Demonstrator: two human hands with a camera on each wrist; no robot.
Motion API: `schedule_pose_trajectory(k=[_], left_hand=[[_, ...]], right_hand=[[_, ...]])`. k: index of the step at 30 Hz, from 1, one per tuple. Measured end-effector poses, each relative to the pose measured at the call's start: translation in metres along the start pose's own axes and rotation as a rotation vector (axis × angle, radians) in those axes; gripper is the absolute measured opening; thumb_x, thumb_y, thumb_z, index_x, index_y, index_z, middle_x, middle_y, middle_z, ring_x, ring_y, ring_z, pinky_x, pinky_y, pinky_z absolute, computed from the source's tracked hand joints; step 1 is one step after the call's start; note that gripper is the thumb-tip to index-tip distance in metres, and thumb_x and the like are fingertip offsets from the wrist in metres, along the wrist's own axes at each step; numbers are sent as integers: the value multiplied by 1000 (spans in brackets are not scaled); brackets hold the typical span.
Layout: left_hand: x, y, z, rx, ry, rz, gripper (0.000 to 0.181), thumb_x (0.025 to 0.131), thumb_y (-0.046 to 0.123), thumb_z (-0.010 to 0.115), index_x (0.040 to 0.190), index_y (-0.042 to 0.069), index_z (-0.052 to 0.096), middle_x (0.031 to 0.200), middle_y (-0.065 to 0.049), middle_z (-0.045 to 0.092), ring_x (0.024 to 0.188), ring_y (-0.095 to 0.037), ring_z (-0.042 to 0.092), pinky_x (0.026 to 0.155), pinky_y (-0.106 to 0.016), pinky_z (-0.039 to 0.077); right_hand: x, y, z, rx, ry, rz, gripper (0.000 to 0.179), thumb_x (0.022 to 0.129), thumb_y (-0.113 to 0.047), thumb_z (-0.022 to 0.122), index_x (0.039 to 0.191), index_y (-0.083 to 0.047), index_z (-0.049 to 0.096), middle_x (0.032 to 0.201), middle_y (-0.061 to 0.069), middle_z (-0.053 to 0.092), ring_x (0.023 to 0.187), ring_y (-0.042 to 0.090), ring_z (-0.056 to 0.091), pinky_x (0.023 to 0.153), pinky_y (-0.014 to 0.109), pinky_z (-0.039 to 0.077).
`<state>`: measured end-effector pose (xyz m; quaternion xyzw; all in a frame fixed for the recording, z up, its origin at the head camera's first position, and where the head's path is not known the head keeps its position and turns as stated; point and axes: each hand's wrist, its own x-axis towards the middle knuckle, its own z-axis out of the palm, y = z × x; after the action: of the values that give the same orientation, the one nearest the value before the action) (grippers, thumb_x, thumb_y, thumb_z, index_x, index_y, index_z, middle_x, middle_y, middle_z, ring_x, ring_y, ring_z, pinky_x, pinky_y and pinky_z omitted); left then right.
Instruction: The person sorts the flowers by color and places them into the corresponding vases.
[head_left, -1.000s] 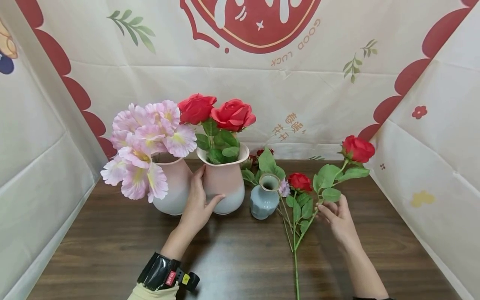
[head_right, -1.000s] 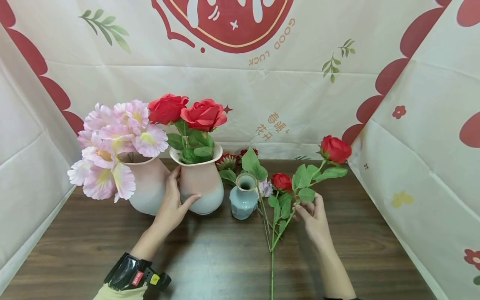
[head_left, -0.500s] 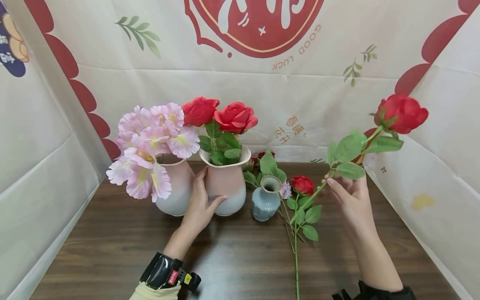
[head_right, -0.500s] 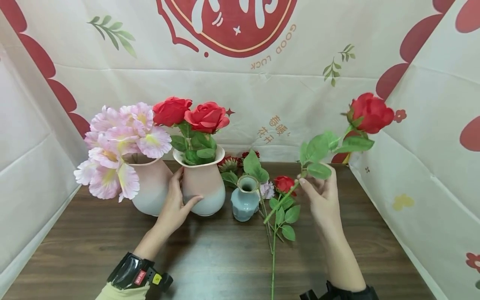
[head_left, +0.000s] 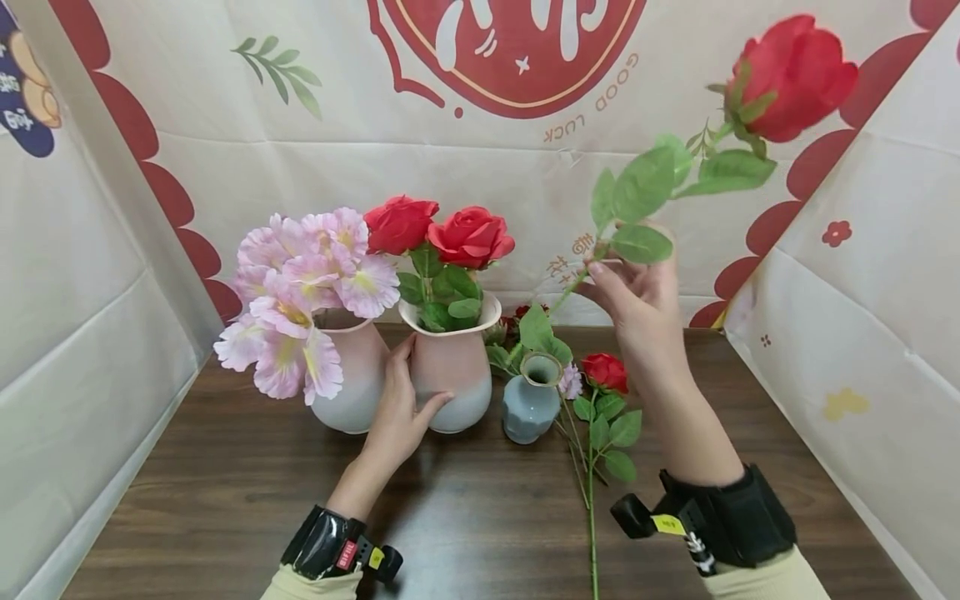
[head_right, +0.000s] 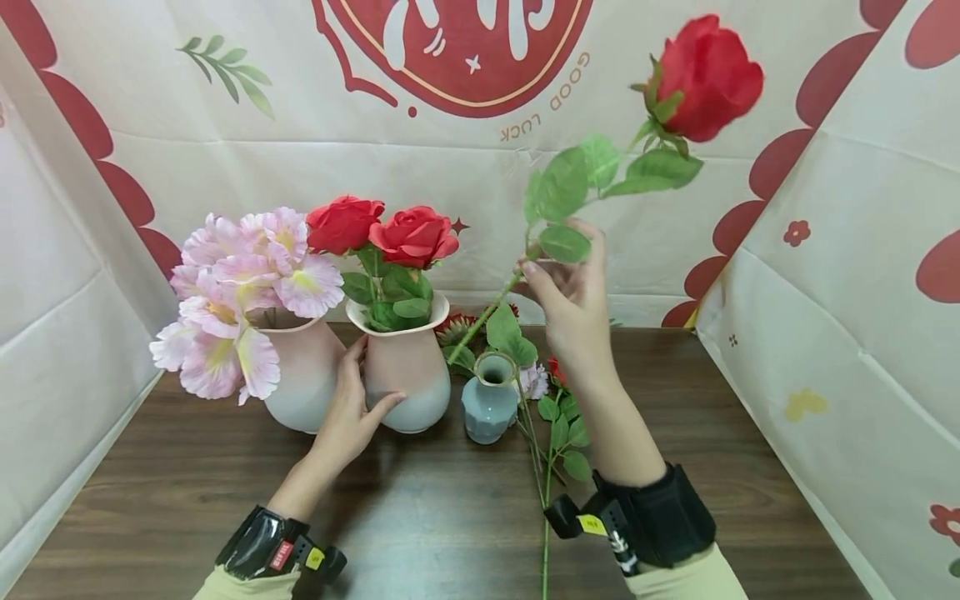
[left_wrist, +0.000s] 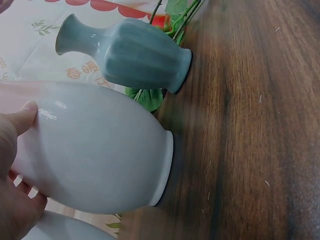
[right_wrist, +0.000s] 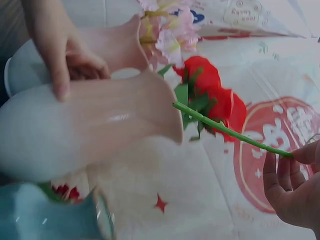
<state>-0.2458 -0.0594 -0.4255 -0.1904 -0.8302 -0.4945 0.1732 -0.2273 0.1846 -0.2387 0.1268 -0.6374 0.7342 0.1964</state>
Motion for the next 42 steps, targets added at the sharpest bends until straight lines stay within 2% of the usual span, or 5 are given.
schedule_pose_trajectory(k=[10,20,31,36,42], left_hand=[[1,1,-1,-17,-12,-3,91,86,18,76,154,-2,18,153,-26,29,146,-37,31,120,-51,29],[1,1,0,-13,-13,-12,91,87,20,76,154,-1,18,154,-26,30,146,-37,31,121,-51,29],[0,-1,0,-12,1,4,92,85,18,77,153,-1,19,152,-26,31,144,-37,33,119,-52,30],[0,-2,0,-13,-8,-3,91,86,18,77,153,-1,18,153,-25,30,145,-36,32,120,-51,30],[1,-1,0,-8,-14,0,91,87,20,76,154,0,18,153,-25,29,145,-37,31,119,-52,30]], right_hand=[[26,5,41,-62,-73,-111,47,99,1,53,137,-19,35,108,3,57,100,17,61,86,30,59],[39,25,60,-116,-103,-120,48,98,3,52,140,-13,33,109,7,58,95,18,62,82,27,61],[39,39,77,-392,-200,-171,47,97,-6,61,135,-3,34,110,24,61,97,30,66,82,31,58],[37,44,80,-501,-227,-216,45,96,-6,63,133,-2,38,100,21,57,96,34,67,84,43,60],[34,46,77,-651,-351,-171,40,94,2,58,132,-4,47,101,17,61,94,30,68,86,40,59]])
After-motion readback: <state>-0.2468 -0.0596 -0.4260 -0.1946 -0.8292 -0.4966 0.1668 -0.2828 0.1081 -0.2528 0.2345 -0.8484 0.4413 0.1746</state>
